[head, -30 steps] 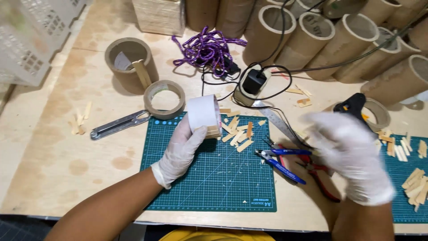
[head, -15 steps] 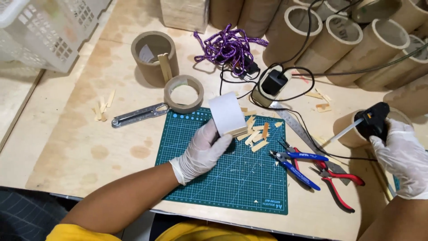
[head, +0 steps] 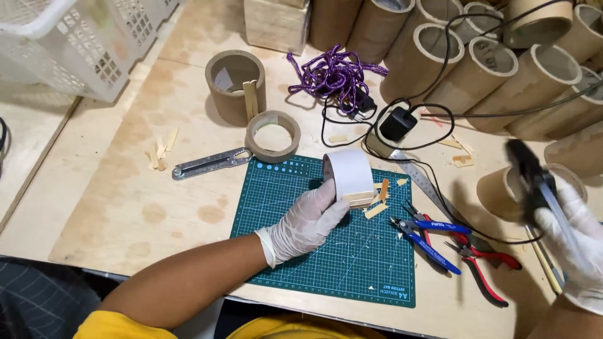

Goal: Gluing small wooden sticks to the exterior of a tape roll and trimming the excess length with pliers.

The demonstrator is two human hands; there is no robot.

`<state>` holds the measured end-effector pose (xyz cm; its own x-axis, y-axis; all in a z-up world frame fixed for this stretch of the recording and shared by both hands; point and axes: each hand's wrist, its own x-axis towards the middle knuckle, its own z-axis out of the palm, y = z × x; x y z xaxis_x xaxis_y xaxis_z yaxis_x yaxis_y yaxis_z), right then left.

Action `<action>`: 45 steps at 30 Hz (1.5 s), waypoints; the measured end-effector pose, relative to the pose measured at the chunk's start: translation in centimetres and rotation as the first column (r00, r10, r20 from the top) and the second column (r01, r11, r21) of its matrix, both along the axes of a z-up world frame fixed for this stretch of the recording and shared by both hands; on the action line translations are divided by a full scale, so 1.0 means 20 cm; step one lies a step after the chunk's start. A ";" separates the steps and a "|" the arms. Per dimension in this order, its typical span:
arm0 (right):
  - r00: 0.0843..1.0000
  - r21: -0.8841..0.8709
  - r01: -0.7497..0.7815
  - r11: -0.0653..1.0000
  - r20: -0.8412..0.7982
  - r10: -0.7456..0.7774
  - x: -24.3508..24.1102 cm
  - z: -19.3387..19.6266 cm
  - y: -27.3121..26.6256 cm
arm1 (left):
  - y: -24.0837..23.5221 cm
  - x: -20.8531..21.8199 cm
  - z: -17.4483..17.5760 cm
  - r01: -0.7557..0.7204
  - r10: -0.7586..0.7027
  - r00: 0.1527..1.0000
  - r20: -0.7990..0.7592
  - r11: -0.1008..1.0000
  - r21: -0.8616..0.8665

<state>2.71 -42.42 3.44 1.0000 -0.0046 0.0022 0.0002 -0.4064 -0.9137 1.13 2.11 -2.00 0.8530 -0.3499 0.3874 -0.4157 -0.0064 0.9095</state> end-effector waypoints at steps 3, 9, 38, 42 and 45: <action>0.983 0.312 0.077 0.947 -0.183 -0.019 -0.12 0.26 0.50 | -0.01 0.00 0.00 -0.023 0.027 0.999 -0.045 0.996 0.082; 0.933 0.386 0.258 0.886 -0.340 -0.123 -0.35 0.27 1.05 | -0.01 -0.01 0.00 -0.034 0.037 0.999 -0.029 0.995 0.095; 0.855 0.969 0.246 0.031 -0.232 0.465 -0.38 -0.31 0.84 | -0.03 -0.05 -0.08 -0.201 0.166 0.841 0.515 0.979 0.014; 0.971 0.157 -0.107 0.982 -0.196 0.138 -0.38 -0.13 0.96 | -0.02 -0.05 -0.07 -0.191 0.154 0.843 0.515 0.981 0.020; 0.972 0.125 -0.166 0.978 -0.147 0.184 -0.39 -0.15 0.95 | -0.03 -0.04 -0.08 -0.208 0.176 0.818 0.548 0.978 -0.004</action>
<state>-5.00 -23.49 0.46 0.9730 0.1794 -0.1453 -0.0846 -0.3086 -0.9474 0.30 1.43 -3.65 0.5626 -0.2351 0.7926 -0.8265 -0.1803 0.5333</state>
